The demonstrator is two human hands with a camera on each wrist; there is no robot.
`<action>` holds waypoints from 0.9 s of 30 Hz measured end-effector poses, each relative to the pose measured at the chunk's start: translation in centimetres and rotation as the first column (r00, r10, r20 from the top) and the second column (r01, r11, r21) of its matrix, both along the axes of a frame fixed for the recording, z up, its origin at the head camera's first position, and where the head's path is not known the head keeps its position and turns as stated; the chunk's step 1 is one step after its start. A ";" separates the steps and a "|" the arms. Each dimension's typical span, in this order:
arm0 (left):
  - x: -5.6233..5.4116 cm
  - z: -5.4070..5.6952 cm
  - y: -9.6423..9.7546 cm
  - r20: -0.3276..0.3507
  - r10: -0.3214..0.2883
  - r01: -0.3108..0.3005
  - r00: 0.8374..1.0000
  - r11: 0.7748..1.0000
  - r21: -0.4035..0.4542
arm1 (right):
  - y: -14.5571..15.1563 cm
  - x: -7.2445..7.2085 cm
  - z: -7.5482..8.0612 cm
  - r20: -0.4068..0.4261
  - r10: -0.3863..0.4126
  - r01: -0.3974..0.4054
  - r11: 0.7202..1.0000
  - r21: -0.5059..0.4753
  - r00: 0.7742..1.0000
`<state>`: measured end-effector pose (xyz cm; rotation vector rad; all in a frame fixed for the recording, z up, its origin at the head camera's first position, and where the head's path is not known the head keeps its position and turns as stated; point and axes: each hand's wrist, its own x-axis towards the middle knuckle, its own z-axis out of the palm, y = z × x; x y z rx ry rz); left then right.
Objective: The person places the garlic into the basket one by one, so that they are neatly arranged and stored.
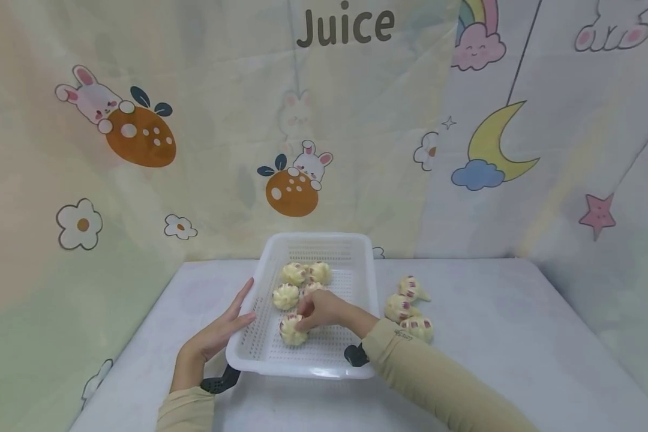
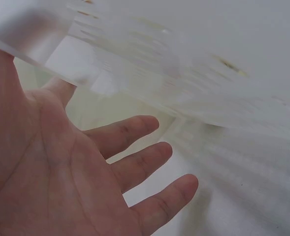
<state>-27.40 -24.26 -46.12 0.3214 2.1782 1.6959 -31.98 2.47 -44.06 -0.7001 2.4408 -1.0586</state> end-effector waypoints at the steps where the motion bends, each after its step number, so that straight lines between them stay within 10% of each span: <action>1: 0.0 0.0 0.0 -0.003 0.000 0.000 1.000 1.000 -0.006 | 0.0 0.0 0.0 -0.003 0.003 -0.003 1.000 0.010 1.000; 27: 0.0 0.3 0.2 0.032 0.035 -0.035 0.999 0.999 -0.010 | -0.3 -0.7 -0.3 -0.075 0.019 -0.017 0.999 0.034 0.997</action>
